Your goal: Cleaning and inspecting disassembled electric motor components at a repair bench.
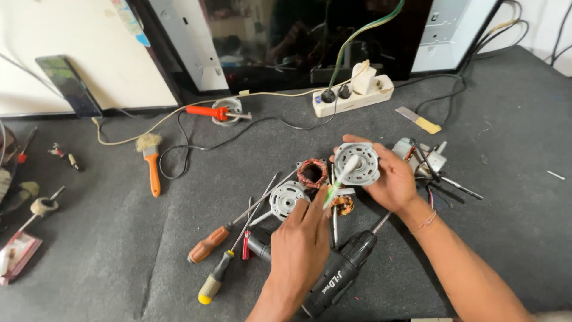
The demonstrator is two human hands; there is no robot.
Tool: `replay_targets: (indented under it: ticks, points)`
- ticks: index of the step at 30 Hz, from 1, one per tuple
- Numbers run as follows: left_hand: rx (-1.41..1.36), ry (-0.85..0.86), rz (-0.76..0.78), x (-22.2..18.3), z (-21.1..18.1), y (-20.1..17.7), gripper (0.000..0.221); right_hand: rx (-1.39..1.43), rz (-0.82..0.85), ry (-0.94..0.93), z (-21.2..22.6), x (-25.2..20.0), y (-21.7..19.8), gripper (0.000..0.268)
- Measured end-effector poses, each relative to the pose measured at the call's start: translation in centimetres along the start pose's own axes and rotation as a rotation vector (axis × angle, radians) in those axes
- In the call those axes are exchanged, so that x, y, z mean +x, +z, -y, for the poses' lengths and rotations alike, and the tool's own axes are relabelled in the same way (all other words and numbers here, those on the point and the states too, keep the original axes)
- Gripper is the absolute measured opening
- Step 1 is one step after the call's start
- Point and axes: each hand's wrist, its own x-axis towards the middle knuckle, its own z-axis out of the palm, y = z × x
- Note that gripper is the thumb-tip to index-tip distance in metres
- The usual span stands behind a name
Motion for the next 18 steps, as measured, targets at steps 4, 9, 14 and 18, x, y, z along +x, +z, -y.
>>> replay_targets:
  ticks: [4, 9, 14, 18]
  points:
    - [0.014, -0.031, 0.042, -3.6, 1.2, -1.2, 0.031, 0.193, 0.036, 0.052, -0.7, 0.3, -2.1, 0.052]
    - [0.194, -0.015, 0.146, -5.2, 5.1, -1.2, 0.028, -0.015, 0.034, -0.097, 1.3, -0.6, -1.1, 0.049]
    - [0.279, 0.115, 0.131, -2.4, 4.8, -3.5, 0.030, -0.134, 0.068, -0.309, 6.1, -2.1, -1.8, 0.043]
    - [0.221, 0.266, 0.061, 2.1, 3.7, -3.1, 0.028, -0.121, -0.045, -0.454, 8.7, -2.8, -2.8, 0.045]
